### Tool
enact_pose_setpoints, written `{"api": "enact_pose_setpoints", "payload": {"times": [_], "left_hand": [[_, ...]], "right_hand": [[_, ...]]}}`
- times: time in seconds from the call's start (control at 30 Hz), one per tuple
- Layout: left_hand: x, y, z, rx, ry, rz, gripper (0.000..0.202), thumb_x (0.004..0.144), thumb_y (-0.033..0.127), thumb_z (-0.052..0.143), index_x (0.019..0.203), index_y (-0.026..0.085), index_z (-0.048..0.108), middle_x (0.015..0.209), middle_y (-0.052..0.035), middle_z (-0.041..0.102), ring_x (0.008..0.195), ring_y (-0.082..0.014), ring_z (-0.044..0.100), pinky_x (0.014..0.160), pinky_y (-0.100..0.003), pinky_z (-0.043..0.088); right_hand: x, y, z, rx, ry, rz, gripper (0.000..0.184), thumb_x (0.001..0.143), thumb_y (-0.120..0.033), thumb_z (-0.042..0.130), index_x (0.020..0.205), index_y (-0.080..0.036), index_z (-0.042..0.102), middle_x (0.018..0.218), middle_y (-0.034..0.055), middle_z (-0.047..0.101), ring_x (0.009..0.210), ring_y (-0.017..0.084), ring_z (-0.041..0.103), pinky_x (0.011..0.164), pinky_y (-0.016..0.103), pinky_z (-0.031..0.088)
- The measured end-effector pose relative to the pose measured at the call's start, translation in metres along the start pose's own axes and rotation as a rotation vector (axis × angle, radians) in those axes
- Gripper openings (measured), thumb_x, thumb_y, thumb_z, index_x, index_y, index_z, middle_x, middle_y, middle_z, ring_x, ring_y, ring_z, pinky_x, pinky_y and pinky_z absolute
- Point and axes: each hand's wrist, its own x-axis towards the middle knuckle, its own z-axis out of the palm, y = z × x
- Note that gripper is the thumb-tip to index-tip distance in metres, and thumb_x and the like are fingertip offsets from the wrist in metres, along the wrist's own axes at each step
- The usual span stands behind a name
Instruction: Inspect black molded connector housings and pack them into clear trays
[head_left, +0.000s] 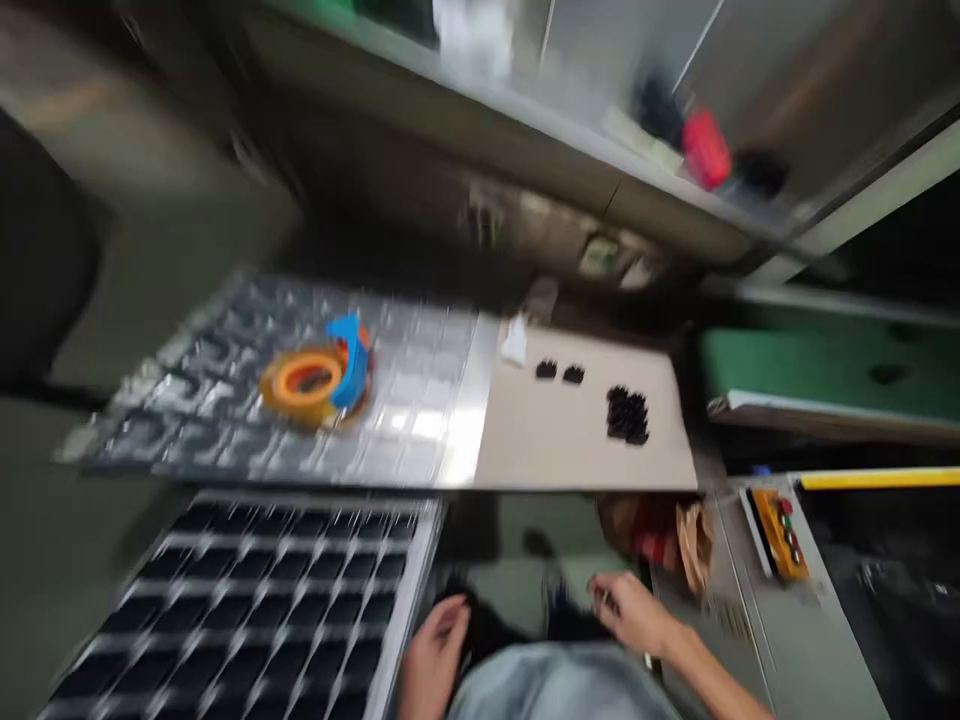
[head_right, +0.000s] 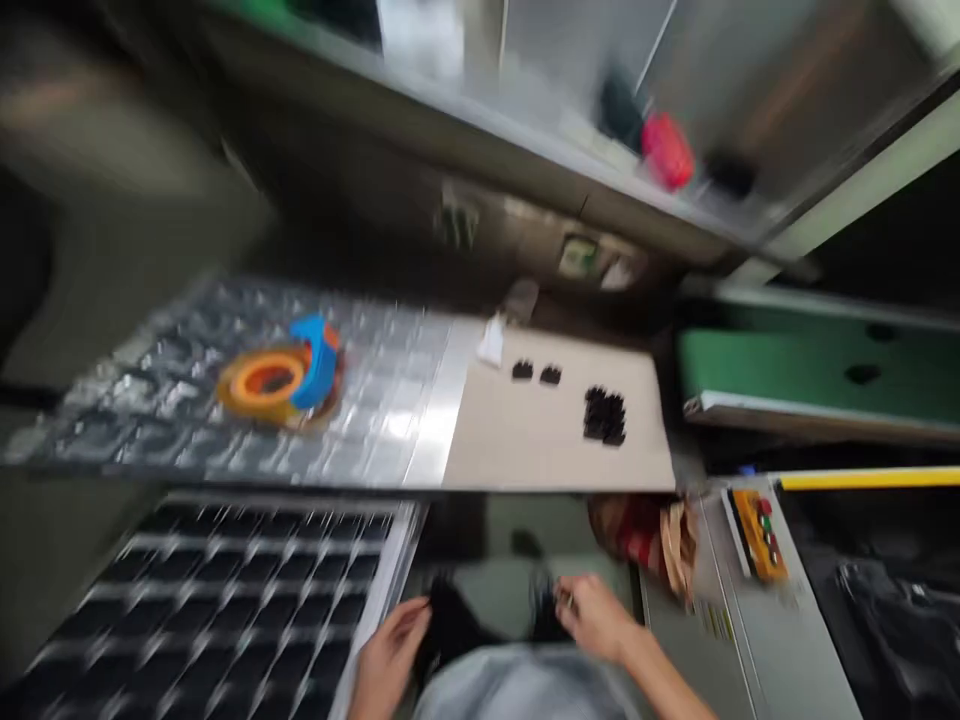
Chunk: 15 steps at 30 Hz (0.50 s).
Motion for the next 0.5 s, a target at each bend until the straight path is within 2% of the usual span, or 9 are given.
{"api": "enact_pose_setpoints", "payload": {"times": [0.03, 0.1, 0.13, 0.2, 0.27, 0.33, 0.4, 0.43, 0.5], "left_hand": [[0.040, 0.002, -0.019, -0.010, 0.189, -0.002, 0.041, 0.069, 0.069, 0.055, 0.083, 0.033, 0.068, 0.084, -0.0077, 0.079, 0.087, -0.0409, 0.077, 0.083, -0.057, 0.063], [0.124, 0.023, -0.071, 0.067, 0.600, 0.105, 0.043, 0.067, 0.071, 0.058, 0.085, 0.033, 0.069, 0.081, -0.0033, 0.076, 0.085, -0.0407, 0.076, 0.087, -0.061, 0.061], [0.163, 0.043, -0.100, 0.113, 0.777, 0.254, 0.044, 0.073, 0.070, 0.058, 0.091, 0.031, 0.070, 0.088, -0.0040, 0.076, 0.091, -0.0385, 0.075, 0.095, -0.059, 0.059], [0.228, 0.093, -0.156, 0.243, 0.973, 0.539, 0.045, 0.083, 0.063, 0.055, 0.099, 0.024, 0.070, 0.100, -0.0094, 0.075, 0.102, -0.0353, 0.073, 0.104, -0.054, 0.056], [0.273, 0.143, -0.198, 0.472, 1.014, 0.630, 0.045, 0.086, 0.057, 0.055, 0.104, 0.017, 0.068, 0.107, -0.0139, 0.073, 0.112, -0.0361, 0.069, 0.106, -0.054, 0.053], [0.298, 0.175, -0.221, 0.770, 0.949, 0.543, 0.050, 0.085, 0.056, 0.061, 0.109, 0.013, 0.067, 0.111, -0.0158, 0.072, 0.115, -0.0384, 0.066, 0.103, -0.056, 0.052], [0.306, 0.184, -0.225, 1.033, 0.849, 0.438, 0.058, 0.085, 0.058, 0.066, 0.116, 0.009, 0.065, 0.112, -0.0182, 0.071, 0.114, -0.0403, 0.064, 0.100, -0.057, 0.051], [0.304, 0.181, -0.220, 1.118, 0.805, 0.405, 0.061, 0.087, 0.058, 0.066, 0.119, 0.007, 0.064, 0.112, -0.0199, 0.070, 0.114, -0.0410, 0.063, 0.099, -0.057, 0.050], [0.292, 0.165, -0.202, 1.191, 0.723, 0.355, 0.062, 0.089, 0.056, 0.065, 0.123, 0.003, 0.064, 0.113, -0.0231, 0.069, 0.112, -0.0419, 0.062, 0.097, -0.057, 0.049]], "right_hand": [[0.027, -0.002, -0.017, 0.031, 0.077, -0.054, 0.020, 0.089, -0.024, 0.053, 0.095, -0.024, 0.072, 0.087, 0.0048, 0.078, 0.079, 0.023, 0.075, 0.072, 0.033, 0.057], [0.073, -0.019, -0.069, 0.063, 0.279, -0.199, 0.024, 0.097, -0.031, 0.051, 0.103, -0.022, 0.073, 0.095, 0.0070, 0.079, 0.087, 0.023, 0.075, 0.080, 0.035, 0.058], [0.092, -0.033, -0.104, 0.054, 0.407, -0.283, 0.027, 0.100, -0.033, 0.050, 0.106, -0.022, 0.073, 0.100, 0.0081, 0.079, 0.091, 0.023, 0.074, 0.084, 0.035, 0.058], [0.124, -0.067, -0.184, -0.034, 0.708, -0.437, 0.026, 0.099, -0.037, 0.054, 0.104, -0.020, 0.073, 0.097, 0.0085, 0.078, 0.087, 0.023, 0.073, 0.084, 0.036, 0.057], [0.157, -0.100, -0.267, -0.143, 0.962, -0.485, 0.025, 0.100, -0.035, 0.053, 0.098, -0.020, 0.073, 0.097, 0.0082, 0.078, 0.088, 0.022, 0.071, 0.087, 0.035, 0.055], [0.195, -0.124, -0.342, -0.239, 1.173, -0.422, 0.027, 0.100, -0.027, 0.049, 0.100, -0.017, 0.074, 0.101, 0.0100, 0.078, 0.093, 0.022, 0.071, 0.091, 0.034, 0.052], [0.230, -0.136, -0.401, -0.300, 1.255, -0.283, 0.031, 0.100, -0.018, 0.048, 0.114, -0.012, 0.074, 0.118, 0.0153, 0.076, 0.110, 0.024, 0.069, 0.099, 0.034, 0.048], [0.244, -0.136, -0.424, -0.272, 1.238, -0.164, 0.033, 0.099, -0.016, 0.050, 0.123, -0.008, 0.072, 0.124, 0.0192, 0.074, 0.113, 0.025, 0.068, 0.099, 0.034, 0.047], [0.258, -0.126, -0.456, -0.160, 1.100, 0.071, 0.036, 0.100, -0.023, 0.057, 0.127, -0.001, 0.070, 0.122, 0.0253, 0.074, 0.104, 0.022, 0.068, 0.091, 0.034, 0.045]]}}
